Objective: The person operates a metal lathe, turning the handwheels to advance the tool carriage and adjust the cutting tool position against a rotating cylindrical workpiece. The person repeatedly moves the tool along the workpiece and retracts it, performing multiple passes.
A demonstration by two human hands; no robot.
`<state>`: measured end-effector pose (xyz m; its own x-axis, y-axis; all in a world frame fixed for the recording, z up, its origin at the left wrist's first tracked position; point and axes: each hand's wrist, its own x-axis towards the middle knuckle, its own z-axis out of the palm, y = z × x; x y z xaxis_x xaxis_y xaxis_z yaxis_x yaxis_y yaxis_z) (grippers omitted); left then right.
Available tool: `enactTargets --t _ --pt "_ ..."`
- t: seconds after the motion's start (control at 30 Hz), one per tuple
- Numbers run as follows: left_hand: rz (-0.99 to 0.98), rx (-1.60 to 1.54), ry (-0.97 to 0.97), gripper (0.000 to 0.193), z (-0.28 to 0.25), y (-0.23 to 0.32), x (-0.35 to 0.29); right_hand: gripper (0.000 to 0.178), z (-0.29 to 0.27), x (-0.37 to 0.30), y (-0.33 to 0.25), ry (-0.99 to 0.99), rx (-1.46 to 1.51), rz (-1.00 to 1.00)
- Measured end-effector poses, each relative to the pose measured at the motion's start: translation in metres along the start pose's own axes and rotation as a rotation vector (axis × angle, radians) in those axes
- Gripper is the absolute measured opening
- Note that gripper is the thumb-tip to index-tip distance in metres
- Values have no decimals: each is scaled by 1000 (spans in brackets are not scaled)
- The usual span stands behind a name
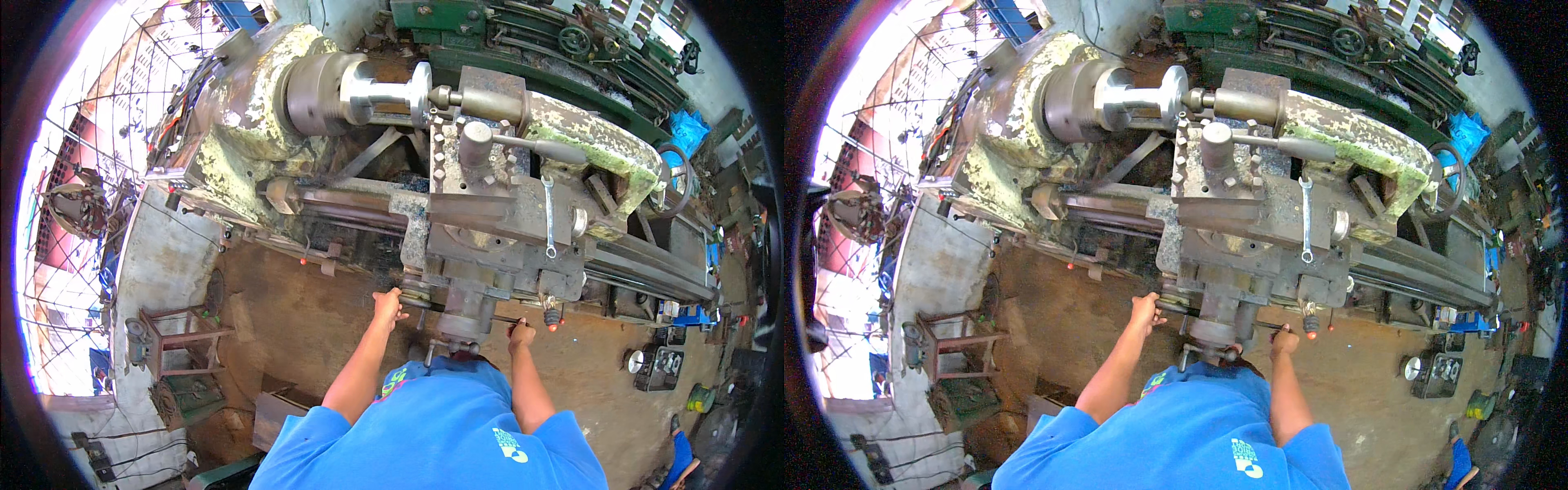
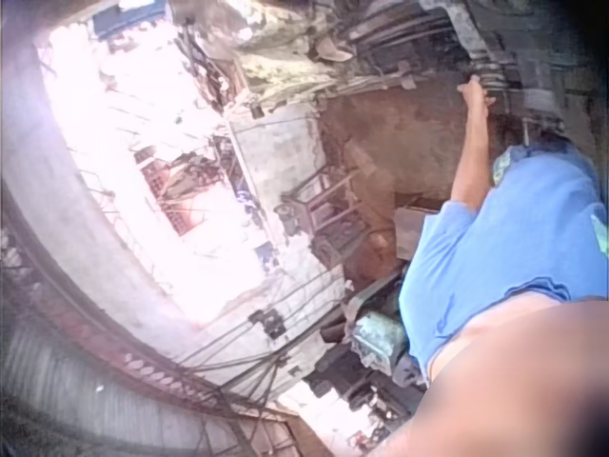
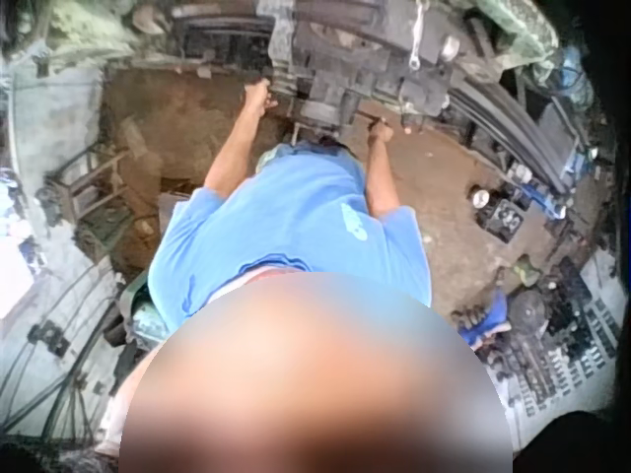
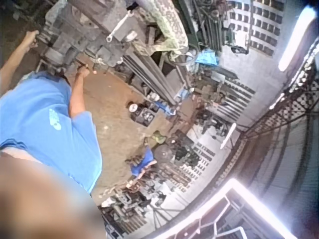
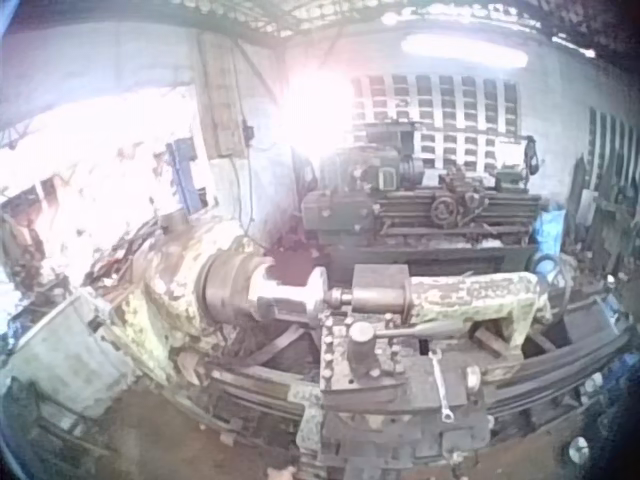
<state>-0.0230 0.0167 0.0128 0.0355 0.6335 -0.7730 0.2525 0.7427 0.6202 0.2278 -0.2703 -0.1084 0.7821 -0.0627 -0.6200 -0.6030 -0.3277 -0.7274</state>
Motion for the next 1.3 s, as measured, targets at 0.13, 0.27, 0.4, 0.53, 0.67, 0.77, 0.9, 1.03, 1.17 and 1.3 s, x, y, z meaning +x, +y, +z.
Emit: enactTargets --t 0.13,0.27,0.4,0.53,0.67,0.77,0.9,1.03,1.17,1.3 --pt "-13 -8 -24 26 1 -2 2 30 3 27 25 -84 97 163" --pt "-49 54 -122 48 -10 2 7 29 19 53 43 -110 167 275" --pt "1 31 -28 49 -4 2 3 31 15 62 51 -141 270 331" --pt "19 96 18 48 5 2 -6 29 -10 67 32 80 9 196" --pt "102 92 18 56 12 -5 -14 29 -51 42 -33 474 -96 -246" --pt "117 20 19 57 16 -8 -12 22 -68 1 -108 422 147 -571" --pt "92 29 22 49 15 -8 -8 16 -57 -53 -188 128 236 -690" --pt "95 3 -30 67 9 -4 -6 17 -41 -90 -214 72 -241 -874" --pt "99 10 -55 82 7 -3 -7 18 -39 -98 -218 127 -267 -815" --pt "95 20 4 51 9 -5 -8 17 -40 -98 -216 136 -299 -888"
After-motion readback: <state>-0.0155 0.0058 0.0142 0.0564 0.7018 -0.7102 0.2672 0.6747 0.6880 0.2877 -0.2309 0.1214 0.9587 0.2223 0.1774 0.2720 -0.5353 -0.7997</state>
